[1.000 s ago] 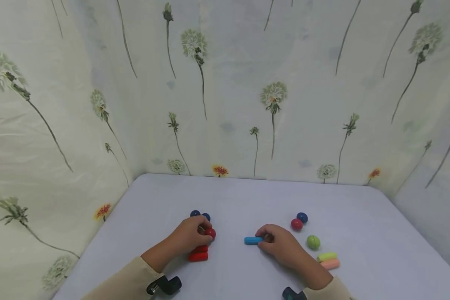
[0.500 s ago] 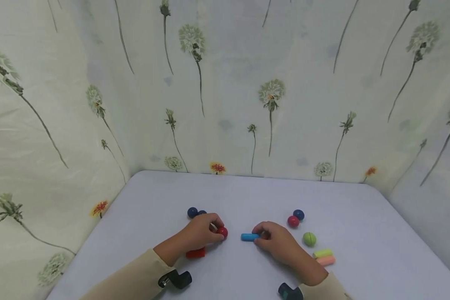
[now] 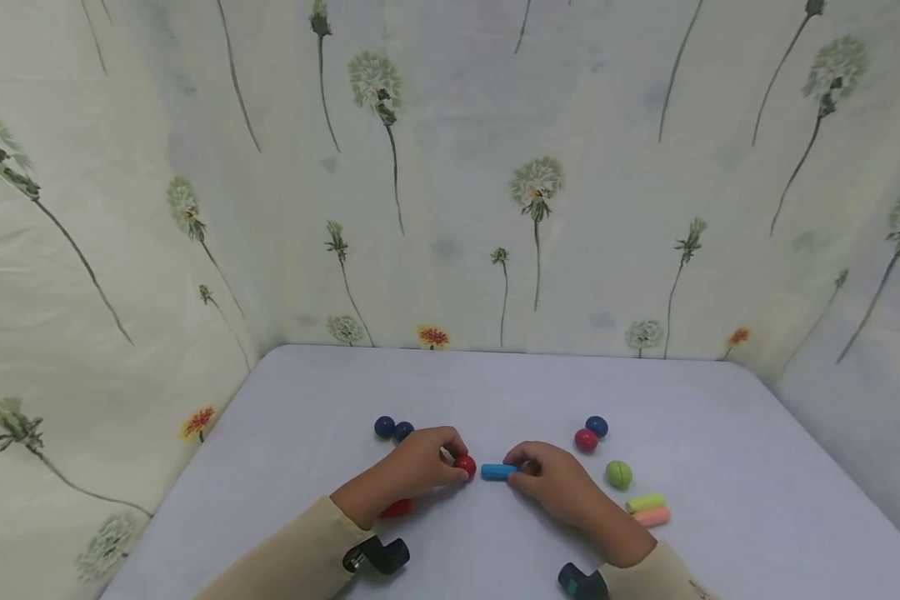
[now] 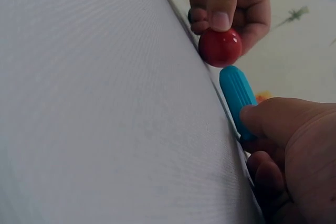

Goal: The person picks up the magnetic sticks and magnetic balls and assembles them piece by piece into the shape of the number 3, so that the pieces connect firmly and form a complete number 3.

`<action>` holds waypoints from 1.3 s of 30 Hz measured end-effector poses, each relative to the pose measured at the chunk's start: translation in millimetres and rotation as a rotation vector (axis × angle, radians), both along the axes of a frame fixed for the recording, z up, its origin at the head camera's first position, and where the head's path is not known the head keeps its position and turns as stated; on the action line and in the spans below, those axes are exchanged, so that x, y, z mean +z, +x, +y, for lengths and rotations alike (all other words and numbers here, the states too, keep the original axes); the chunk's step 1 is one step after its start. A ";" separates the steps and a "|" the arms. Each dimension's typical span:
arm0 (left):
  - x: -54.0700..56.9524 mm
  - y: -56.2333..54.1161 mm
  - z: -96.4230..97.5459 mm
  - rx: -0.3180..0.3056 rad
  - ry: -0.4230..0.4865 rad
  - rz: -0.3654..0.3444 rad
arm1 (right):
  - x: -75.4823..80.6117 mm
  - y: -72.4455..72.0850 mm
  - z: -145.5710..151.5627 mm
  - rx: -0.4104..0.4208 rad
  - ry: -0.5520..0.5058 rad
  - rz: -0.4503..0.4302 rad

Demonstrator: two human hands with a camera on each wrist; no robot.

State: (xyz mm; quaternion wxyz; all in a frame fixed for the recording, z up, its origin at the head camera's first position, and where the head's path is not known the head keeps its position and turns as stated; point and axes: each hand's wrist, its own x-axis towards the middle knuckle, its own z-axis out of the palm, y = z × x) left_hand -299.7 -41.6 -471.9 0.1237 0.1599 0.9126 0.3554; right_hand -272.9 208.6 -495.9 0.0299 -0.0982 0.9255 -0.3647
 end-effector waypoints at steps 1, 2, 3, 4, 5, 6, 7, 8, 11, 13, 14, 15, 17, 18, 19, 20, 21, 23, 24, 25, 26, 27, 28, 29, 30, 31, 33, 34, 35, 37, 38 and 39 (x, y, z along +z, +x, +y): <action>0.9 -0.1 0.8 -0.006 -0.007 0.004 | 0.1 0.1 -0.1 -0.002 -0.001 0.000; 1.3 -0.3 1.6 -0.011 -0.012 0.008 | 0.1 0.1 -0.1 -0.005 -0.002 0.000; 1.5 -0.2 2.3 -0.016 -0.012 0.009 | -0.3 0.3 -0.1 -0.006 -0.001 -0.001; 1.5 -0.1 2.9 -0.020 -0.011 0.009 | -0.8 0.6 0.0 -0.007 -0.001 -0.001; 1.1 0.1 3.4 -0.023 -0.007 0.005 | -1.4 0.9 0.1 -0.008 -0.006 -0.002; 0.4 0.6 3.8 -0.024 -0.002 -0.003 | -2.4 1.2 0.3 -0.007 -0.010 -0.008; -0.3 1.1 4.4 -0.027 0.005 -0.010 | -3.4 1.5 0.3 -0.006 -0.014 -0.011; -1.3 1.7 4.8 -0.030 0.012 -0.016 | -4.6 1.9 0.4 -0.004 -0.016 -0.016; -3.6 3.0 6.1 -0.031 0.029 -0.030 | -7.4 2.8 0.7 0.001 -0.025 -0.021; -4.4 3.2 6.9 -0.030 0.041 -0.030 | -8.6 2.6 1.0 0.001 -0.022 -0.008; -4.7 2.9 6.8 -0.029 0.045 -0.028 | -9.0 2.4 1.2 0.001 -0.022 -0.003; -4.7 2.5 6.9 -0.028 0.048 -0.025 | -9.3 2.0 1.4 0.000 -0.023 0.003; -5.0 1.7 7.0 -0.028 0.050 -0.022 | -9.3 1.2 1.7 -0.004 -0.023 0.012; -4.8 1.4 7.1 -0.029 0.049 -0.019 | -9.0 1.0 2.0 -0.005 -0.024 0.015; -4.6 1.3 7.2 -0.031 0.047 -0.015 | -8.7 0.7 2.1 -0.006 -0.025 0.015; -4.3 1.3 7.2 -0.033 0.045 -0.010 | -8.3 0.5 2.1 -0.006 -0.027 0.014; -3.8 1.4 7.2 -0.034 0.043 -0.006 | -7.8 0.3 2.2 -0.006 -0.029 0.013; -3.1 2.2 7.1 -0.031 0.042 -0.002 | -6.5 0.1 2.1 -0.003 -0.039 0.008; -2.5 2.8 6.7 -0.028 0.043 -0.001 | -5.9 0.1 2.0 0.000 -0.042 0.006; -2.1 3.0 6.4 -0.025 0.045 0.001 | -5.3 -0.3 1.7 0.005 -0.045 0.006; -2.0 3.1 6.1 -0.020 0.045 0.001 | -4.9 -0.8 1.6 0.012 -0.046 0.009; -1.5 3.3 5.7 -0.016 0.046 0.002 | -4.2 -1.4 1.3 0.016 -0.046 0.012; -1.2 3.5 5.4 -0.013 0.047 0.001 | -3.6 -2.0 1.1 0.018 -0.047 0.014; -1.3 3.5 5.2 -0.012 0.050 0.004 | -3.3 -2.7 1.0 0.020 -0.045 0.018; -1.4 3.6 5.1 -0.012 0.053 0.007 | -3.1 -3.3 1.1 0.019 -0.041 0.023; -1.8 3.3 5.2 -0.012 0.054 0.008 | -2.8 -3.7 1.1 0.017 -0.042 0.029; -2.7 3.6 5.9 -0.012 0.056 0.005 | -1.7 -3.4 1.2 0.004 -0.047 0.028; -3.3 3.7 6.4 -0.011 0.057 0.003 | -1.3 -3.1 1.2 -0.006 -0.050 0.023; -4.0 3.6 7.1 -0.009 0.057 0.000 | -0.8 -2.5 1.3 -0.018 -0.050 0.020; -4.9 3.4 8.2 -0.004 0.054 -0.009 | 1.5 -1.2 1.7 -0.042 -0.049 0.010; -5.2 3.6 8.8 -0.002 0.053 -0.012 | 2.9 -0.5 2.1 -0.051 -0.042 0.007; -5.1 3.7 9.2 -0.001 0.053 -0.012 | 4.7 0.2 2.8 -0.061 -0.032 0.004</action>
